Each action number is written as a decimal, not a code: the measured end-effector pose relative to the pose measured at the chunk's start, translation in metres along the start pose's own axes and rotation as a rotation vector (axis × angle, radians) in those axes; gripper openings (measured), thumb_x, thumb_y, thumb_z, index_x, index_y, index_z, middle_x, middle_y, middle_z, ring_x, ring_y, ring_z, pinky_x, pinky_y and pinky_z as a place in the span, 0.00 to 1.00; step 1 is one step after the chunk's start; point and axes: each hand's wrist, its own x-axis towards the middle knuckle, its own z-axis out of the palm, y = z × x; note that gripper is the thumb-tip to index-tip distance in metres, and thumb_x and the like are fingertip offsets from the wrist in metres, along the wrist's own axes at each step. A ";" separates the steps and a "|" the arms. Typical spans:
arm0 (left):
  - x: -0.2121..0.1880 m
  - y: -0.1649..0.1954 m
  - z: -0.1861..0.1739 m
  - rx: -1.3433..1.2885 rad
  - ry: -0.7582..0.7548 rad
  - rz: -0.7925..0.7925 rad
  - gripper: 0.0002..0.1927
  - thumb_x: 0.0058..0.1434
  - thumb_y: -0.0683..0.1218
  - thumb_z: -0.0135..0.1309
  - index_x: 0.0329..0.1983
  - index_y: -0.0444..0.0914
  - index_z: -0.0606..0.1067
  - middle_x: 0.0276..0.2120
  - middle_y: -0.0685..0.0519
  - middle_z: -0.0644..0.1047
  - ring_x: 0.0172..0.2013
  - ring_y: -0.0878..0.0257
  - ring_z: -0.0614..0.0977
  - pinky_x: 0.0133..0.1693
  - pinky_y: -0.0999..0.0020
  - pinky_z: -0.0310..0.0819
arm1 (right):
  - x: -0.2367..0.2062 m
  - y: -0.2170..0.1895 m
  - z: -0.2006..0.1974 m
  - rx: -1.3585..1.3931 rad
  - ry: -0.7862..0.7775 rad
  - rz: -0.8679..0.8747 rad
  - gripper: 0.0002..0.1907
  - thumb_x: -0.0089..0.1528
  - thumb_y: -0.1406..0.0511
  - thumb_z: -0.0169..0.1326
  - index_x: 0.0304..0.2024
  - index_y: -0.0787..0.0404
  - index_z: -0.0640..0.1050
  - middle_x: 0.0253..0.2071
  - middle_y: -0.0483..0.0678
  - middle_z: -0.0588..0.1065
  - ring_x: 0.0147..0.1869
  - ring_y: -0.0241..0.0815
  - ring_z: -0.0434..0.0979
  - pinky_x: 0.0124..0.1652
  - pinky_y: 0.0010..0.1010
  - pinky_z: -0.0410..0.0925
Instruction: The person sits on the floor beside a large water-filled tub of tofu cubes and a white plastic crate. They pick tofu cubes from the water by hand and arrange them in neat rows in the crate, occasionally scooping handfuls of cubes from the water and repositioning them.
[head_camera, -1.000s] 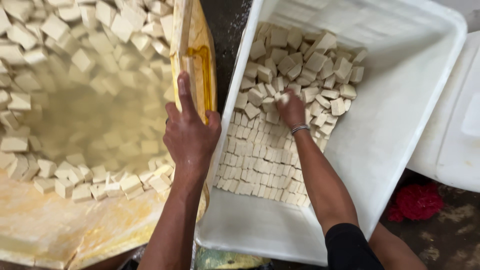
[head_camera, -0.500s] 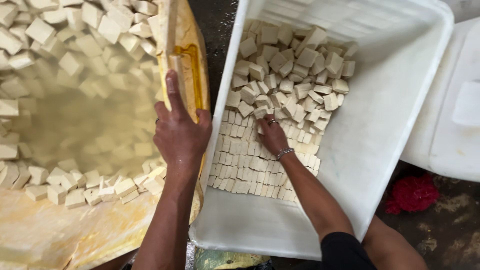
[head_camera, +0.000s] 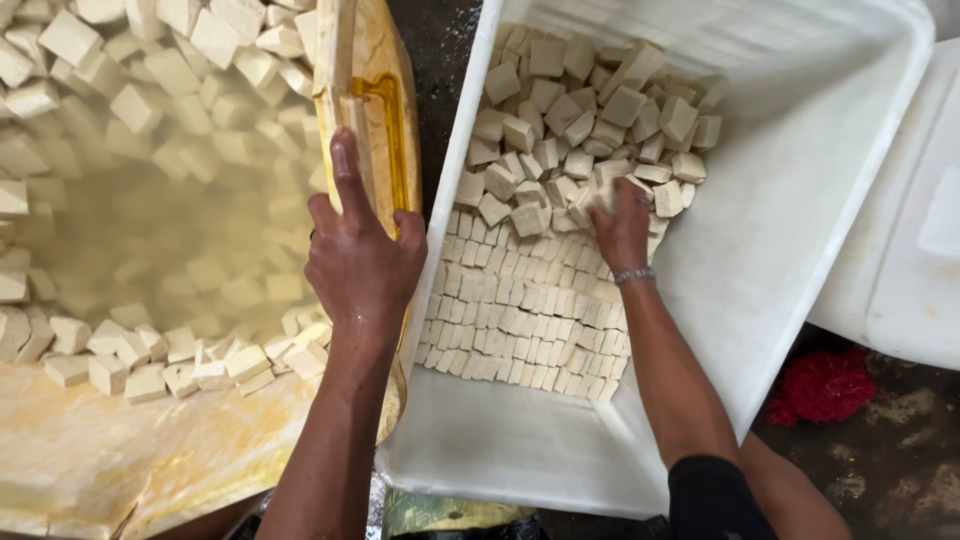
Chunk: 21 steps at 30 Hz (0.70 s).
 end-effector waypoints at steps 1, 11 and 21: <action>-0.001 0.000 0.000 0.004 0.005 0.003 0.52 0.57 0.49 0.61 0.80 0.54 0.45 0.41 0.40 0.72 0.31 0.41 0.81 0.29 0.47 0.76 | 0.002 -0.002 0.004 -0.024 -0.056 -0.072 0.27 0.58 0.68 0.65 0.57 0.66 0.71 0.55 0.62 0.73 0.58 0.64 0.72 0.56 0.48 0.67; 0.003 -0.002 0.000 0.019 -0.030 0.007 0.53 0.57 0.49 0.59 0.80 0.52 0.43 0.43 0.37 0.72 0.28 0.44 0.82 0.24 0.51 0.78 | -0.001 0.002 0.014 0.152 -0.045 0.057 0.25 0.62 0.64 0.64 0.55 0.61 0.67 0.51 0.58 0.75 0.52 0.58 0.78 0.52 0.46 0.71; 0.002 -0.002 0.003 -0.004 -0.008 0.016 0.53 0.56 0.49 0.60 0.79 0.52 0.43 0.43 0.36 0.72 0.28 0.44 0.81 0.24 0.51 0.77 | 0.007 -0.017 0.019 0.014 -0.032 0.082 0.28 0.58 0.64 0.67 0.54 0.61 0.67 0.46 0.61 0.76 0.48 0.63 0.78 0.46 0.47 0.72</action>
